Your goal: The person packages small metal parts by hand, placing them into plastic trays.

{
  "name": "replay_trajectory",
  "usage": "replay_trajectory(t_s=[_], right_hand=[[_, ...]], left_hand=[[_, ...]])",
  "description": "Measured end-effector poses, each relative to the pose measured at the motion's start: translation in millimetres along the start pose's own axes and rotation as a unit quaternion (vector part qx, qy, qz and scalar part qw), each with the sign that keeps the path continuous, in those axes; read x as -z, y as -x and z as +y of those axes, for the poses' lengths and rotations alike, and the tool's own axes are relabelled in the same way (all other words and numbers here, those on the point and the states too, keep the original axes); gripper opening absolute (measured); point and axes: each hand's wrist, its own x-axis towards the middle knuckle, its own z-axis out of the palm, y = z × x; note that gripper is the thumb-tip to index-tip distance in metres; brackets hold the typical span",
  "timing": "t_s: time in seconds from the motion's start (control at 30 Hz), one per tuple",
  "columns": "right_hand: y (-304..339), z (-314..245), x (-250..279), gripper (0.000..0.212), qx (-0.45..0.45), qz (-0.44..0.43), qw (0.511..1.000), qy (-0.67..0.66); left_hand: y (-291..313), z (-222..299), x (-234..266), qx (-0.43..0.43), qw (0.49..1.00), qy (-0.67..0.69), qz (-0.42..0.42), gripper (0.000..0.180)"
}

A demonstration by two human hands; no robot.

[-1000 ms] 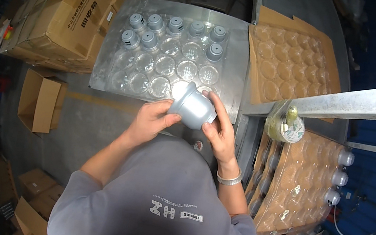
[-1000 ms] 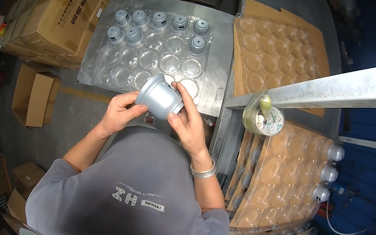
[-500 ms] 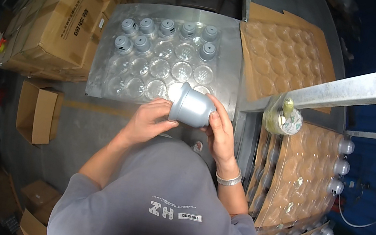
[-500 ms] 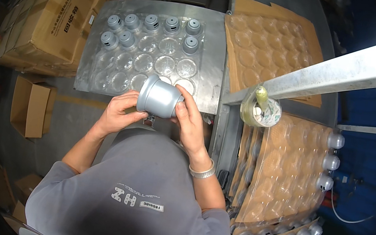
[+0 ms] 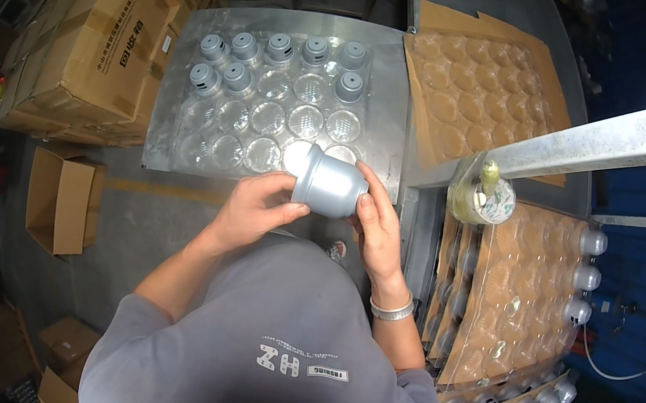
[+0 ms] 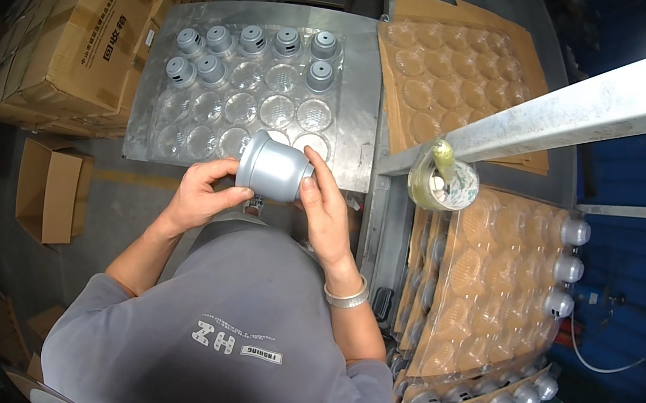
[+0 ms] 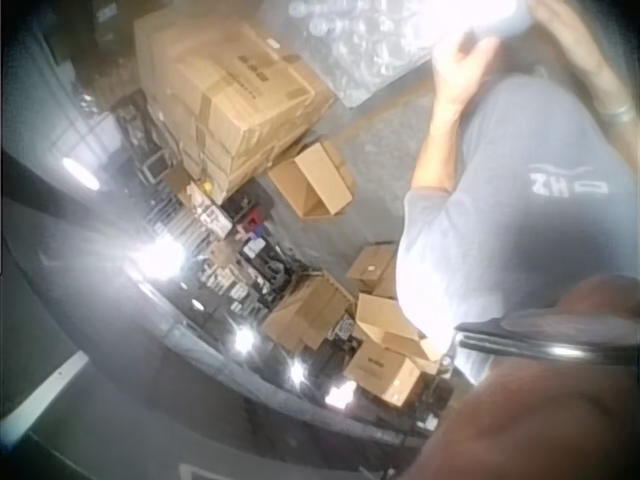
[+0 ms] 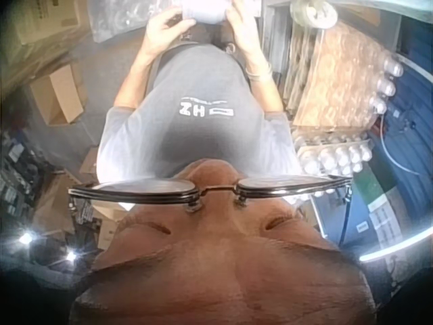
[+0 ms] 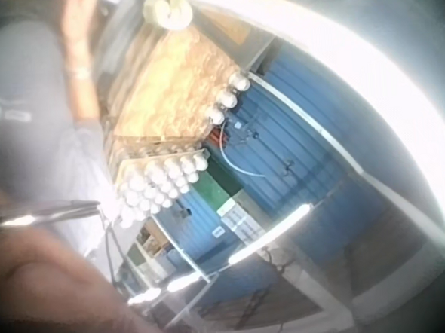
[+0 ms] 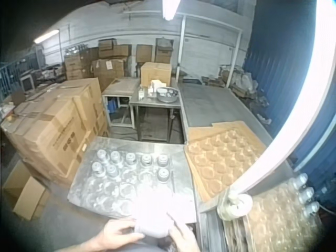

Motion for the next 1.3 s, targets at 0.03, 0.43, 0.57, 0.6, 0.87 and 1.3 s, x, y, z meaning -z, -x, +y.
replay_trajectory(t_s=[0.03, 0.43, 0.57, 0.6, 0.87, 1.3], right_hand=[[1, 0, 0, 0.063, 0.0, 0.0, 1.0, 0.0], [2, 2, 3, 0.067, 0.064, -0.03, 0.997, -0.037], [10, -3, 11, 0.083, 0.081, -0.035, 0.99, -0.114], [15, -6, 13, 0.084, 0.101, -0.026, 0.991, -0.086], [85, -102, 59, 0.081, 0.341, 0.074, 0.89, 0.292], [298, -182, 452, 0.084, 0.102, 0.831, 0.398, 0.375]], left_hand=[[1, 1, -1, 0.0, 1.0, 0.0, 0.0, 0.027], [-3, 8, -2, 0.042, 0.997, 0.067, -0.02, 0.031], [-14, 6, -6, -0.008, 0.997, 0.035, -0.066, 0.031], [-19, 6, -9, -0.031, 0.996, 0.025, -0.08, 0.031], [-30, 21, -21, -0.229, 0.956, 0.049, -0.174, 0.04], [-58, -33, -95, -0.025, 0.983, 0.033, -0.18, 0.028]])
